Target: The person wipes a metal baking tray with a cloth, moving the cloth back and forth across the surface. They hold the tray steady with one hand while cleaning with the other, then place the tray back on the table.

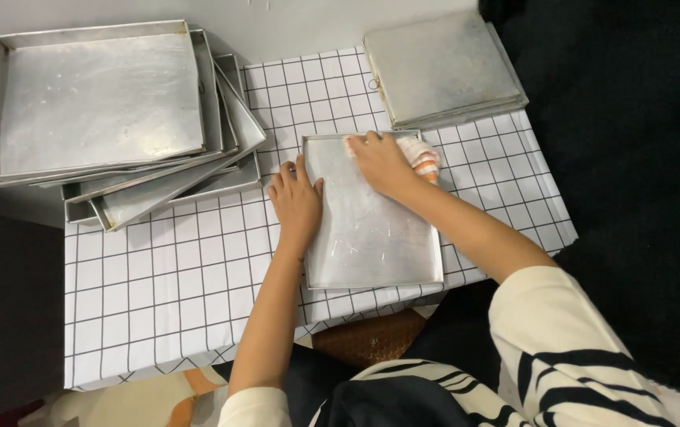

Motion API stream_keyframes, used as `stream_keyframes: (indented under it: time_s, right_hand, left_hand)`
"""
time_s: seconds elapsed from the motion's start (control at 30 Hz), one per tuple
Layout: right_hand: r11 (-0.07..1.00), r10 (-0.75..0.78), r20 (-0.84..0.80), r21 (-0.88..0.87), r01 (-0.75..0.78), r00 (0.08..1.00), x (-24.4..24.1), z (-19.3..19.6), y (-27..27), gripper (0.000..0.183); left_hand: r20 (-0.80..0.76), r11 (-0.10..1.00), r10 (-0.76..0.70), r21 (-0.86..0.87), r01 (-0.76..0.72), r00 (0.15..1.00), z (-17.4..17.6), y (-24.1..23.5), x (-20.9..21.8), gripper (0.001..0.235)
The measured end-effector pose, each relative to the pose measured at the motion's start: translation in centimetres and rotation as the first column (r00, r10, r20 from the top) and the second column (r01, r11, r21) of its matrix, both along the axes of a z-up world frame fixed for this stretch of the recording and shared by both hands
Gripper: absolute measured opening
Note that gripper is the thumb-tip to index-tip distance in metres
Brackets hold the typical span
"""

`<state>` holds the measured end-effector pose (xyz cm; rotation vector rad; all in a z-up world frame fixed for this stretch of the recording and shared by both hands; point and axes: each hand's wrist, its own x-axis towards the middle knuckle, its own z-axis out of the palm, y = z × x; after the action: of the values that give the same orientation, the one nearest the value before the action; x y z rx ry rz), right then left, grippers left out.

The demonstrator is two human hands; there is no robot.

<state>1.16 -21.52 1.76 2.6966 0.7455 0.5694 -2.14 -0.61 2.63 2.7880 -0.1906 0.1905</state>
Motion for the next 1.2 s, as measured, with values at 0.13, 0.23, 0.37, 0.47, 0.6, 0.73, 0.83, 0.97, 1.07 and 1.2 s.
stream_keyframes:
  time_s: [0.13, 0.23, 0.37, 0.47, 0.6, 0.73, 0.83, 0.97, 1.07, 1.2]
  right_hand:
    - [0.952, -0.171, -0.015, -0.259, 0.161, 0.985, -1.2, -2.1, -4.0, 0.017]
    - [0.879, -0.314, -0.016, -0.383, 0.284, 0.949, -2.8, -1.5, -5.4, 0.020]
    - [0.737, -0.479, -0.024, -0.554, 0.387, 0.878, -7.0, 0.3, -3.9, 0.024]
    - [0.754, -0.491, -0.138, -0.562, 0.340, 0.860, -12.3, 1.8, -1.8, 0.028]
    - [0.799, -0.479, -0.303, -0.540, 0.266, 0.824, -19.5, -0.3, -1.4, 0.035]
    - [0.903, -0.307, -0.471, -0.419, 0.097, 0.827, -25.1, 0.9, -0.3, 0.029]
    - [0.975, -0.188, -0.649, -0.211, 0.064, 0.737, -24.9, 3.6, -1.5, 0.028]
    - [0.851, 0.012, -0.959, 0.159, 0.500, 0.284, -19.9, 16.8, -1.4, 0.032]
    - [0.711, -0.087, -0.652, 0.489, 0.506, 0.753, -16.3, 16.8, -1.7, 0.043]
    - [0.828, -0.352, -0.358, 0.313, 0.466, 0.865, -8.2, 2.9, -3.1, 0.054]
  left_hand:
    - [-0.060, 0.999, 0.023, -0.041, -0.025, 0.998, 0.6, -0.2, -0.1, 0.058]
    - [-0.060, 0.994, 0.065, -0.083, -0.069, 0.996, 0.5, -0.1, -0.2, 0.057]
    - [-0.031, 0.987, 0.120, -0.107, -0.123, 0.992, 0.5, -0.9, -0.3, 0.058]
    - [-0.054, 0.984, 0.119, -0.130, -0.125, 0.991, 0.9, -1.0, -0.7, 0.055]
    - [-0.051, 0.984, 0.120, -0.128, -0.125, 0.992, 0.4, -1.0, -0.4, 0.052]
    - [-0.028, 0.986, 0.117, -0.114, -0.120, 0.993, 0.4, -1.2, -0.4, 0.048]
    - [-0.014, 0.990, 0.106, -0.091, -0.107, 0.994, 0.0, -1.1, -0.4, 0.047]
    - [0.009, 0.997, 0.049, -0.056, -0.049, 0.999, -0.3, -1.0, -0.1, 0.044]
    - [0.021, 0.997, 0.037, -0.064, -0.035, 0.999, 0.7, -1.3, -0.7, 0.041]
    - [0.040, 0.998, 0.024, -0.065, -0.022, 0.999, 0.4, -1.2, -0.6, 0.042]
